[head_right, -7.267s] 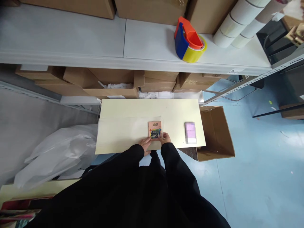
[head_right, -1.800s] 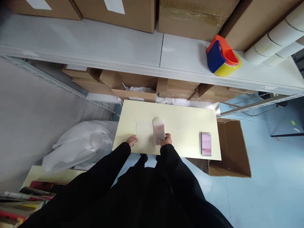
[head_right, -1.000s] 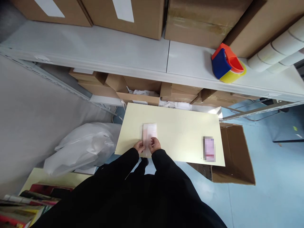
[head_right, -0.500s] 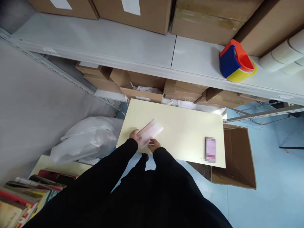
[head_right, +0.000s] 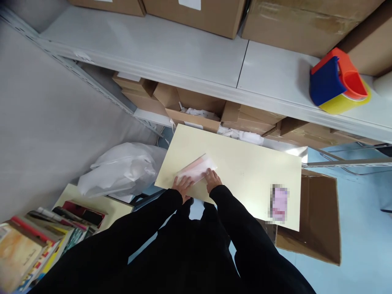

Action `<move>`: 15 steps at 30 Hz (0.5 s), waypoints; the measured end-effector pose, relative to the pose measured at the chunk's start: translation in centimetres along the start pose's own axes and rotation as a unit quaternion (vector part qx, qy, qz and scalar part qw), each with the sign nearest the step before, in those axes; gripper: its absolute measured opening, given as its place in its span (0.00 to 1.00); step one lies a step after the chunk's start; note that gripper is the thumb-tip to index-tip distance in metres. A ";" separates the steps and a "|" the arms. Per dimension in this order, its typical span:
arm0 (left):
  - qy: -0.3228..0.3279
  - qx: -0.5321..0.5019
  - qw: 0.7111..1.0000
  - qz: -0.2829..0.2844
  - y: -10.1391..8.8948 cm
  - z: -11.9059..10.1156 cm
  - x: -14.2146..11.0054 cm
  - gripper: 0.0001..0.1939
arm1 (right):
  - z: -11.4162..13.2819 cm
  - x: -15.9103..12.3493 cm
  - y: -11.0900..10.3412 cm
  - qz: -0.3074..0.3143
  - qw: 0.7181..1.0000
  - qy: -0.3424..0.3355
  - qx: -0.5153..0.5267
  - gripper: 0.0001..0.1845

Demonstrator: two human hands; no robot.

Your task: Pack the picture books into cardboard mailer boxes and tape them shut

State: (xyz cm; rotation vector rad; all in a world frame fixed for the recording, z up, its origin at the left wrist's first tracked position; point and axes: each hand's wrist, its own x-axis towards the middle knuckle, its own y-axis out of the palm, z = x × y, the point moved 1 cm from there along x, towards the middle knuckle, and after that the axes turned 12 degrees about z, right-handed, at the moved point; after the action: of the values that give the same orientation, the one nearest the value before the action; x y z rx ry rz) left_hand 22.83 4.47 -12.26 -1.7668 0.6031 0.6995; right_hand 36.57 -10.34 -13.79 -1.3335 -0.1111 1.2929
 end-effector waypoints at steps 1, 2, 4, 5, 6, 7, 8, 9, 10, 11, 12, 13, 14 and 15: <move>0.000 -0.001 1.000 -0.004 -0.3 0.5 0.1 0.36 | 0.2 0.3 0.0 -0.010 1.000 0.008 0.001 0.38; -0.003 0.001 1.000 -0.012 -0.6 0.9 0.2 0.36 | 0.5 0.6 0.0 -0.020 1.000 0.014 0.004 0.37; -0.013 0.005 0.999 -0.033 -1.5 1.8 0.4 0.37 | 0.8 1.5 -0.4 -0.039 0.999 0.023 0.010 0.34; -0.018 0.005 0.999 -0.041 -1.9 2.1 0.5 0.37 | 0.9 2.0 -0.6 -0.045 0.999 0.026 0.011 0.33; -0.025 0.002 0.998 -0.050 -2.4 2.5 0.7 0.37 | 1.0 2.6 -0.9 -0.048 0.998 0.030 0.010 0.32; -0.036 -0.005 0.997 -0.063 -2.9 2.7 0.8 0.35 | 1.1 3.2 -1.2 -0.049 0.998 0.034 0.008 0.31; -0.047 -0.014 0.996 -0.075 -3.3 3.0 1.0 0.32 | 1.2 3.7 -1.5 -0.050 0.998 0.040 0.005 0.30; -0.059 -0.026 0.994 -0.083 -3.6 3.2 1.3 0.28 | 1.2 4.3 -1.7 -0.051 0.998 0.048 0.001 0.29; -0.072 -0.038 0.993 -0.085 -3.9 3.4 1.5 0.25 | 1.2 4.7 -1.8 -0.054 0.997 0.058 -0.002 0.27; -0.086 -0.050 0.992 -0.080 -4.0 3.6 1.7 0.21 | 1.2 5.2 -1.9 -0.058 0.996 0.067 -0.005 0.26; -0.099 -0.061 0.991 -0.068 -4.2 3.8 2.0 0.18 | 1.2 5.5 -2.0 -0.063 0.995 0.075 -0.006 0.25; -0.108 -0.071 0.990 -0.052 -4.3 4.1 2.3 0.17 | 1.2 5.9 -2.0 -0.069 0.994 0.079 -0.006 0.23; -0.117 -0.078 0.989 -0.040 -4.5 4.5 2.6 0.16 | 1.1 6.2 -1.9 -0.076 0.994 0.080 -0.002 0.22; -0.128 -0.083 0.988 -0.034 -4.7 4.9 2.9 0.16 | 1.0 6.5 -1.9 -0.082 0.994 0.079 0.004 0.21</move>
State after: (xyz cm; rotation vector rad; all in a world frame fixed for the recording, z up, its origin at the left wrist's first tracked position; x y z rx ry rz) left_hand 27.33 10.33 -12.39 -1.8034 0.3162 0.9336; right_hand 39.47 -4.48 -15.78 -1.3852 -0.1037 1.0462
